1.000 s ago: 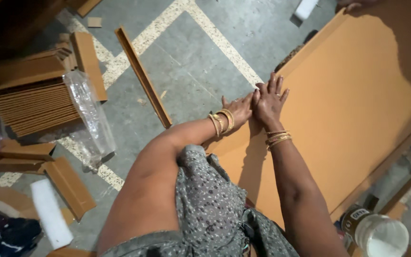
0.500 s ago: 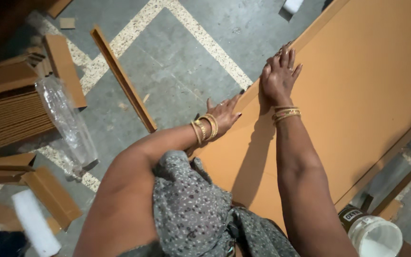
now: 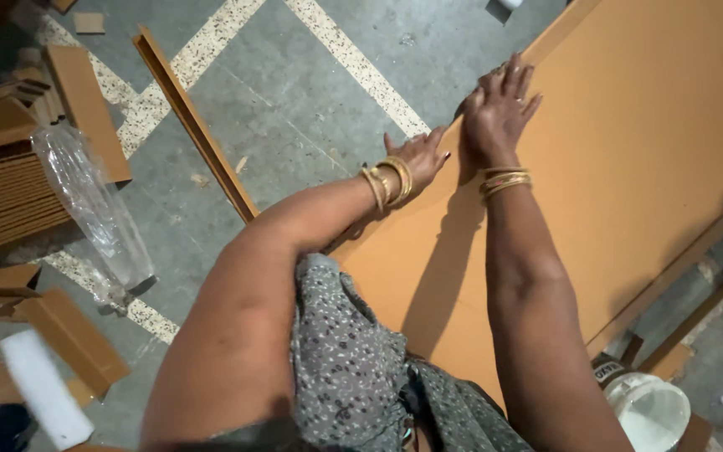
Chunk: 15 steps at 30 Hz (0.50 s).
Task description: The person aligns a thin wooden strip along the edge of a large orange board. They then apply glue from a white tube to the strip and press it onto the board to secure it in place.
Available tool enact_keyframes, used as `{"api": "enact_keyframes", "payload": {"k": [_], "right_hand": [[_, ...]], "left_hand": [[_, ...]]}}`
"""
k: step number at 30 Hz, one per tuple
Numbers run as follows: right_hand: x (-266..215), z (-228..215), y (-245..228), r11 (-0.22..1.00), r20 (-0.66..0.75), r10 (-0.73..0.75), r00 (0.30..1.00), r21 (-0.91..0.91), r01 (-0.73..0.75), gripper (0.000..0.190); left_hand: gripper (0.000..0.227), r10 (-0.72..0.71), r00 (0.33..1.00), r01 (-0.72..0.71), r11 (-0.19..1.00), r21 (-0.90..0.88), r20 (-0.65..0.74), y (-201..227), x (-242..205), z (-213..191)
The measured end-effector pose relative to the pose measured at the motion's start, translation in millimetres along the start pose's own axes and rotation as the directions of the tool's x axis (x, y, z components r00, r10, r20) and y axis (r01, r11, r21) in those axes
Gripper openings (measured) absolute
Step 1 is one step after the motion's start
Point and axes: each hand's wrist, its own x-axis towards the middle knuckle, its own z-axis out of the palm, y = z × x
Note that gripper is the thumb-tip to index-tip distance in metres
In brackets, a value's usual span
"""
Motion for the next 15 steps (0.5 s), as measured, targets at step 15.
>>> {"api": "enact_keyframes", "payload": {"k": [15], "right_hand": [[-125.6,37.9,-66.7,0.994,-0.043,-0.107,0.993,-0.011,0.106,0.030]], "left_hand": [[0.066,0.047,0.999,-0.047,0.998,0.039,-0.009,-45.7,-88.0,15.7]]}}
